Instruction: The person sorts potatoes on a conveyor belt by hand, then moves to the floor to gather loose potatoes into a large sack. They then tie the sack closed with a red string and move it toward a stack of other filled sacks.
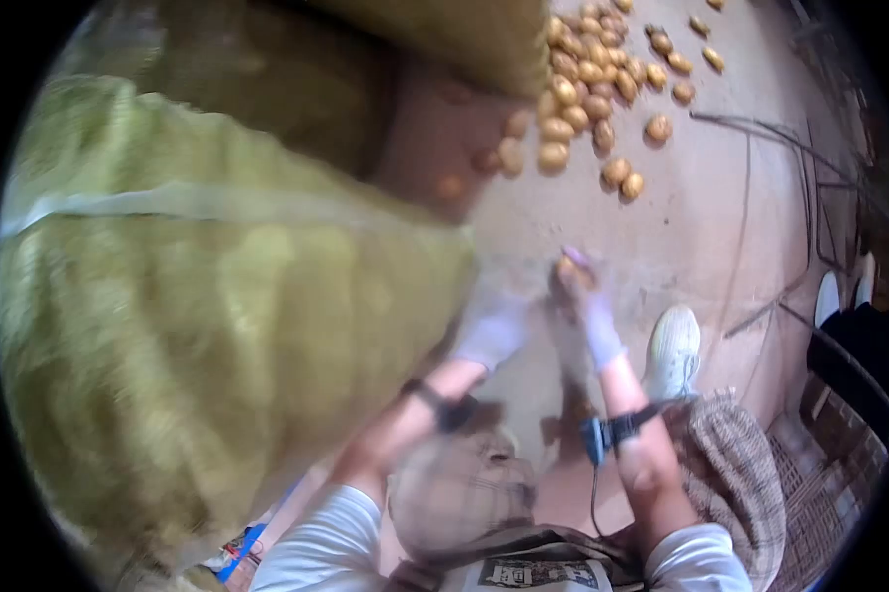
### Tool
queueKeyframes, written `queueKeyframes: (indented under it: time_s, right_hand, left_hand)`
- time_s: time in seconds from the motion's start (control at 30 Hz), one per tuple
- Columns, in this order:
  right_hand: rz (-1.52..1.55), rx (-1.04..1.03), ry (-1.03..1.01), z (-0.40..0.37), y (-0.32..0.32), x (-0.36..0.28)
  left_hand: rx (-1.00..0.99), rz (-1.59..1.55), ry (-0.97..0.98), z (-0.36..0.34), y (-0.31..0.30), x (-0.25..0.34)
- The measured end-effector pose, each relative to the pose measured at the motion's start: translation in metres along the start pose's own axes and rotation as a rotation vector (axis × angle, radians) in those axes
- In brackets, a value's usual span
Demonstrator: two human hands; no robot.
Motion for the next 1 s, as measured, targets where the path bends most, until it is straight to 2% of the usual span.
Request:
queueKeyframes:
  time_s: [0.07,0.17,0.2,0.23,0.27,0.3,0.4,0.47,0.57,0.6,0.67,0.73,0.77,0.8,0.83,0.87,0.9,0.93,0.97,1.0]
  right_hand:
    - [0.389,-0.11,0.206,-0.03,-0.003,0.001]
    - [0.363,-0.033,0.184,-0.05,-0.003,-0.016]
    - [0.317,0.007,0.148,-0.052,-0.006,-0.03]
    - [0.351,-0.002,0.104,-0.05,-0.013,-0.043]
    - [0.383,-0.012,0.058,-0.042,-0.016,-0.064]
    - [0.419,-0.036,-0.052,-0.04,-0.016,-0.102]
    - [0.392,-0.046,-0.484,-0.057,-0.011,-0.254]
    - [0.389,-0.091,-0.809,-0.072,-0.011,-0.359]
    - [0.257,-0.228,-1.305,-0.17,0.016,-0.517]
    - [0.235,-0.251,-1.421,-0.207,0.035,-0.547]
    - [-0.159,-0.521,-1.473,-0.26,0.074,-0.587]
    - [-0.522,-0.781,-1.539,-0.281,0.135,-0.601]
    - [-0.714,-0.884,-1.599,-0.285,0.169,-0.602]
    - [-0.834,-0.93,-1.246,-0.297,0.197,-0.593]
    - [-0.74,-1.1,-0.946,-0.286,0.228,-0.574]
    - [-0.826,-1.182,-0.848,-0.274,0.253,-0.555]
    - [-1.067,-1.327,-0.728,-0.279,0.261,-0.532]
    - [-0.909,-1.567,-0.767,-0.299,0.255,-0.519]
    - [-1.145,-1.63,-0.868,-0.328,0.243,-0.523]
    - [-0.973,-1.891,-0.602,-0.338,0.229,-0.505]
  left_hand:
    - [-0.046,-0.124,-0.117,-0.015,0.021,-0.009]
    - [-0.085,-0.143,-0.114,-0.028,0.011,-0.015]
    - [-0.105,-0.15,-0.198,-0.03,-0.006,-0.006]
    - [-0.122,-0.166,-0.28,-0.036,-0.022,0.004]
    - [0.058,-0.092,-0.096,-0.047,-0.021,-0.002]
    - [0.155,-0.143,0.055,-0.024,0.04,-0.057]
    - [-0.031,-0.092,-0.18,-0.075,0.017,-0.075]
    - [0.013,-0.162,-0.236,-0.135,-0.024,-0.09]
    - [0.2,-0.233,-0.299,-0.268,-0.117,-0.094]
    - [0.286,-0.243,-0.31,-0.313,-0.153,-0.085]
    - [0.505,-0.223,-0.289,-0.393,-0.231,-0.048]
    - [0.831,-0.133,-0.131,-0.458,-0.318,0.017]
    - [1.008,0.023,0.088,-0.482,-0.363,0.052]
    - [1.159,-0.52,0.089,-0.497,-0.389,0.089]
    - [1.227,-0.585,0.245,-0.511,-0.411,0.105]
    - [1.242,-0.35,0.319,-0.516,-0.441,0.125]
    - [1.24,-0.111,0.392,-0.513,-0.472,0.144]
    - [1.13,-0.092,0.434,-0.496,-0.498,0.158]
    - [1.028,-0.078,0.48,-0.475,-0.518,0.175]
    - [0.86,-0.158,0.301,-0.454,-0.525,0.188]
Point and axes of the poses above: each hand's wrist, its own z-axis towards the middle knuckle, its own y-axis out of the palm, x = y × z, the point moved 3 cm from there along z, towards the middle knuckle, and after that the axes turned 5 degrees about x, right-handed, at the moved point
